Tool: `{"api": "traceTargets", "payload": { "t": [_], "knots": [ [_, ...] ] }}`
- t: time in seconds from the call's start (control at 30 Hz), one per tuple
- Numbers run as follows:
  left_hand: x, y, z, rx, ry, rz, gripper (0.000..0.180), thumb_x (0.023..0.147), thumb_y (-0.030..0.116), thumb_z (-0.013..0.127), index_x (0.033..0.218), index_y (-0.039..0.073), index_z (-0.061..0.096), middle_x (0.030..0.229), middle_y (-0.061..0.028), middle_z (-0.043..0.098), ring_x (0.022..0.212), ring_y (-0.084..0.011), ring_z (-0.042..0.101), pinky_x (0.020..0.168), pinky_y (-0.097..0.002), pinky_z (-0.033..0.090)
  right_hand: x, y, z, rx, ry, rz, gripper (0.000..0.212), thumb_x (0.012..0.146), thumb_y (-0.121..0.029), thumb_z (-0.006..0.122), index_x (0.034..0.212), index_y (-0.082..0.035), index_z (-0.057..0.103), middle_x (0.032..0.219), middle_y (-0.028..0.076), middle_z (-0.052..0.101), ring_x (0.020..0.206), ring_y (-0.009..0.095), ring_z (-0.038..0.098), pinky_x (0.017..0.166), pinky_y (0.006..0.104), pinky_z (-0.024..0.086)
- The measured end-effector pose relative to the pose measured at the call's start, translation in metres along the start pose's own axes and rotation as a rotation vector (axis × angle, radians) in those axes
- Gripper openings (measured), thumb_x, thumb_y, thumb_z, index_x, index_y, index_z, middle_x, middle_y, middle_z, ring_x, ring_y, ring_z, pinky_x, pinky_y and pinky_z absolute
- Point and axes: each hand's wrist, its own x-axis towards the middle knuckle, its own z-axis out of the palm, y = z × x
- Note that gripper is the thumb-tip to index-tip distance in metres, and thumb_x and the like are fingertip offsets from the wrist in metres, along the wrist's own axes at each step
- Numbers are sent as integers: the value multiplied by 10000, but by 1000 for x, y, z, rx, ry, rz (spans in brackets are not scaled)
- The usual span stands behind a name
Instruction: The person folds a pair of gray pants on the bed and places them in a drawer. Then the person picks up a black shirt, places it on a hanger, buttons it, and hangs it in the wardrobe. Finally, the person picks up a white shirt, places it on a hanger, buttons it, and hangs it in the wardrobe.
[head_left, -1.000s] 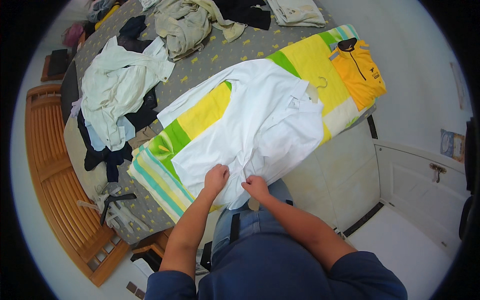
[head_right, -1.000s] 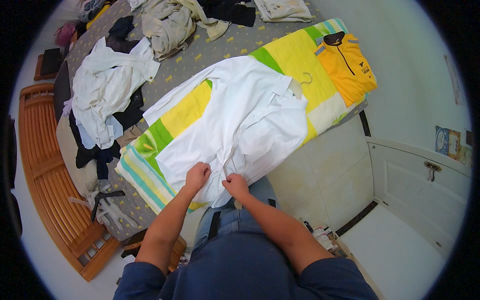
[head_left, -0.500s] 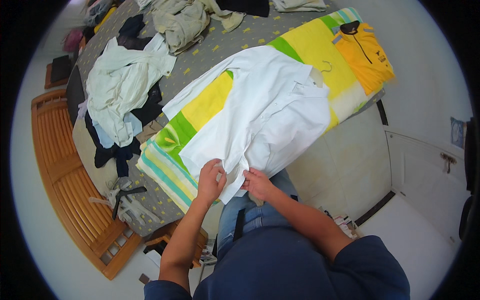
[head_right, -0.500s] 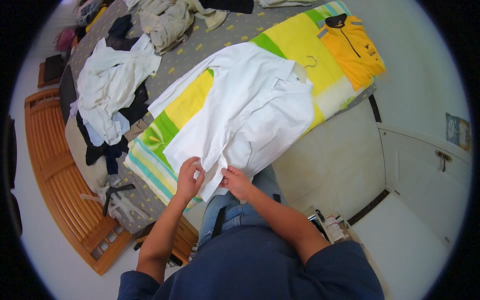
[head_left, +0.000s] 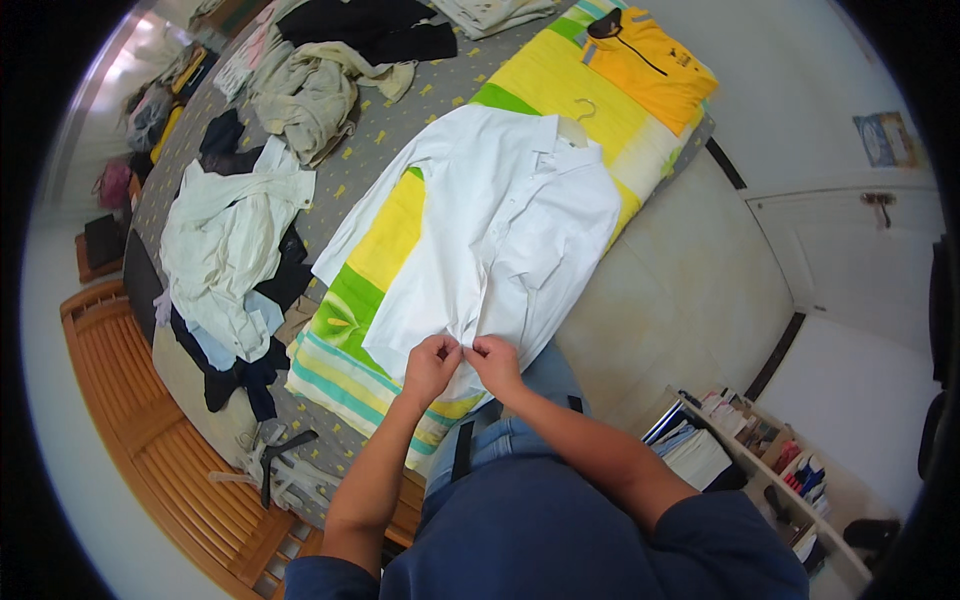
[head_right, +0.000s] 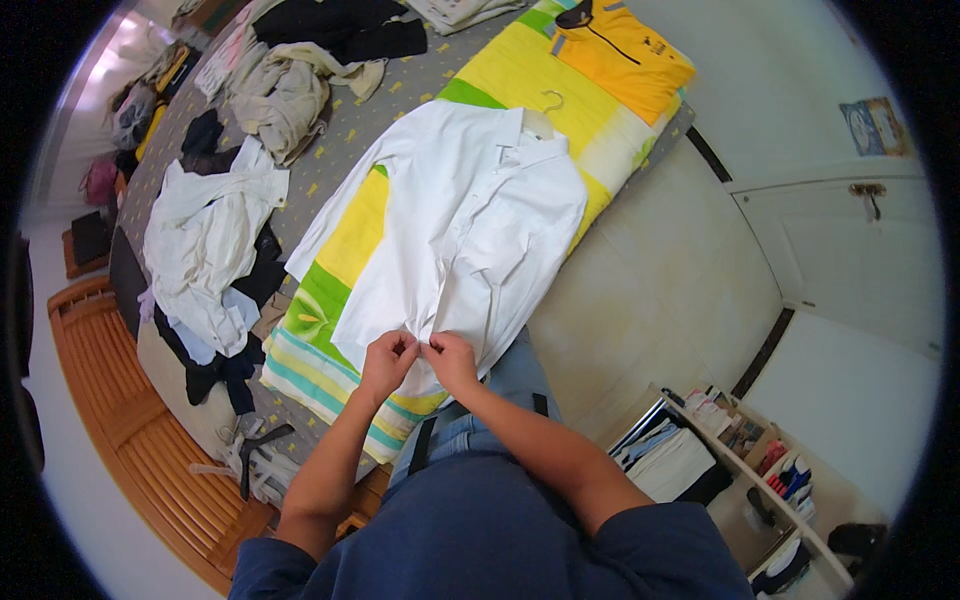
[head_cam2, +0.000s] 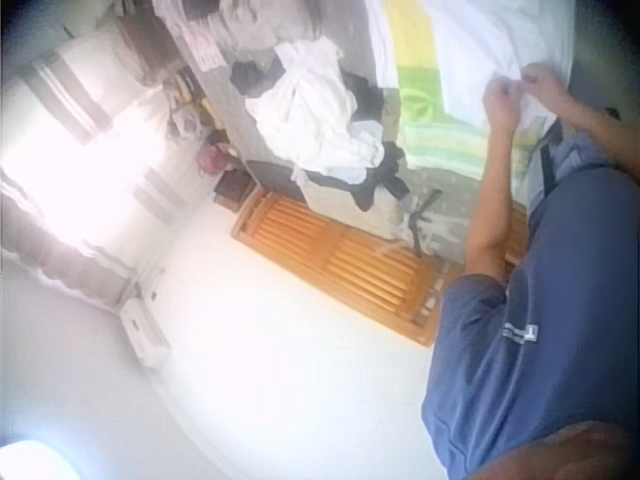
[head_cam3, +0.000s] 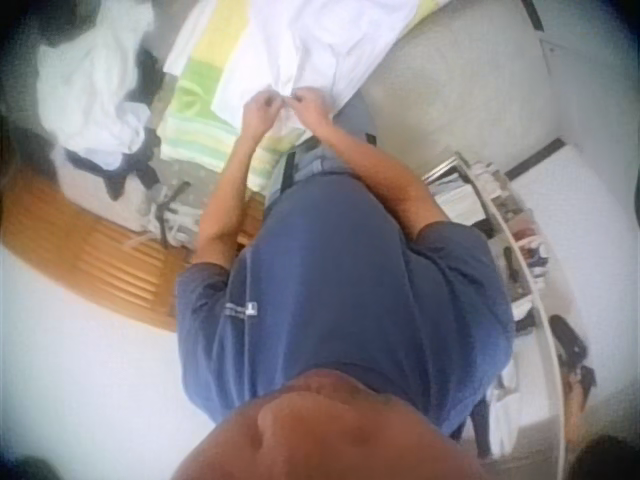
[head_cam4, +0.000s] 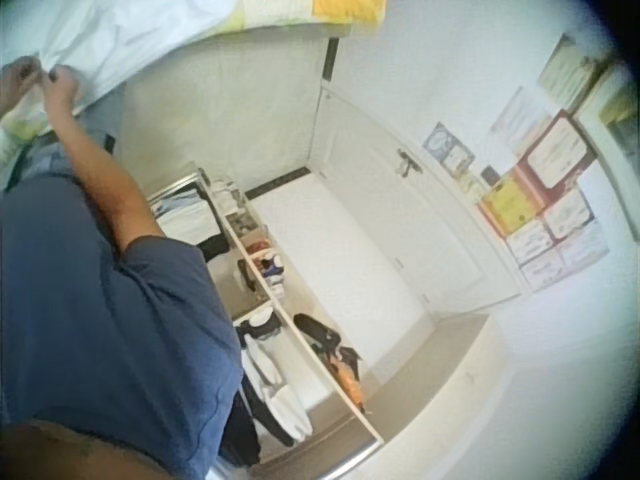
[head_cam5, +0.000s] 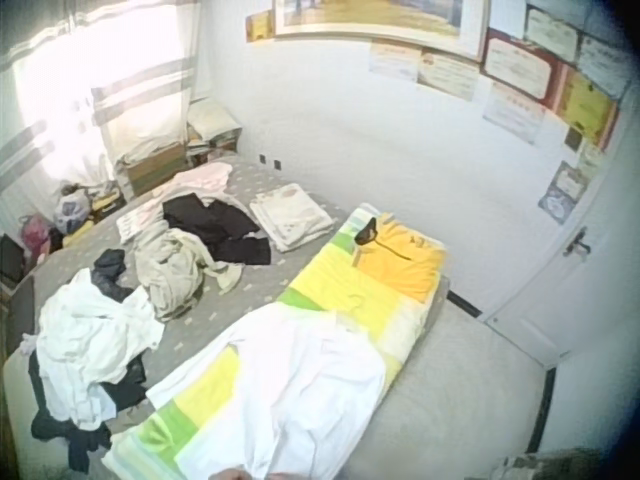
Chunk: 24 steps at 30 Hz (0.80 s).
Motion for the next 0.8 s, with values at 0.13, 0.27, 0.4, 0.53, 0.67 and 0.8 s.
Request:
{"api": "traceTargets", "payload": {
  "t": [0.13, 0.27, 0.4, 0.53, 0.67, 0.8],
  "knots": [
    [6, -4, -9, -65, -114, -59, 138, 906, 122, 714, 927, -13, 695, 755, -62, 672, 687, -113, 609, 659, -276, 509, -4, -5, -1, 143, -2, -77, 151, 873, -113, 718, 914, 28, 687, 835, 146, 659, 731, 277, 635, 657, 350, 493],
    [9, -14, -10, -206, -164, -98, 115, 922, 102, 696, 903, -11, 684, 749, -20, 650, 682, -86, 580, 638, -248, 480, -9, 2, -1, 195, -36, -88, 154, 892, -111, 693, 961, 27, 702, 898, 148, 674, 807, 253, 658, 710, 339, 504],
    [16, -17, -11, -341, -214, -213, 102, 931, 86, 686, 890, -5, 673, 744, -3, 637, 658, -70, 554, 610, -227, 447, -9, 4, -2, 318, -127, 11, 168, 933, -112, 653, 971, 42, 710, 891, 115, 691, 805, 206, 670, 725, 320, 527],
    [19, -18, -14, -397, -275, -238, 103, 934, 83, 682, 890, -10, 671, 742, -5, 637, 640, -73, 554, 593, -228, 444, -5, 1, -2, 828, -259, 507, 179, 964, -113, 618, 946, 38, 712, 878, 92, 707, 780, 166, 684, 728, 293, 564],
    [22, -15, -18, -413, -342, -242, 107, 936, 82, 683, 895, -16, 671, 751, -12, 643, 657, -80, 565, 611, -234, 462, 1, 5, 0, 807, -230, 533, 152, 943, -111, 648, 903, 24, 708, 826, 77, 710, 751, 153, 690, 684, 296, 575],
    [24, -9, -19, -490, -362, -303, 122, 940, 98, 689, 904, -18, 683, 764, -18, 651, 676, -87, 577, 634, -239, 479, 3, 5, 7, 315, -93, 212, 134, 891, -115, 712, 891, 20, 706, 780, 73, 708, 692, 165, 683, 622, 316, 558]
  ]
}}
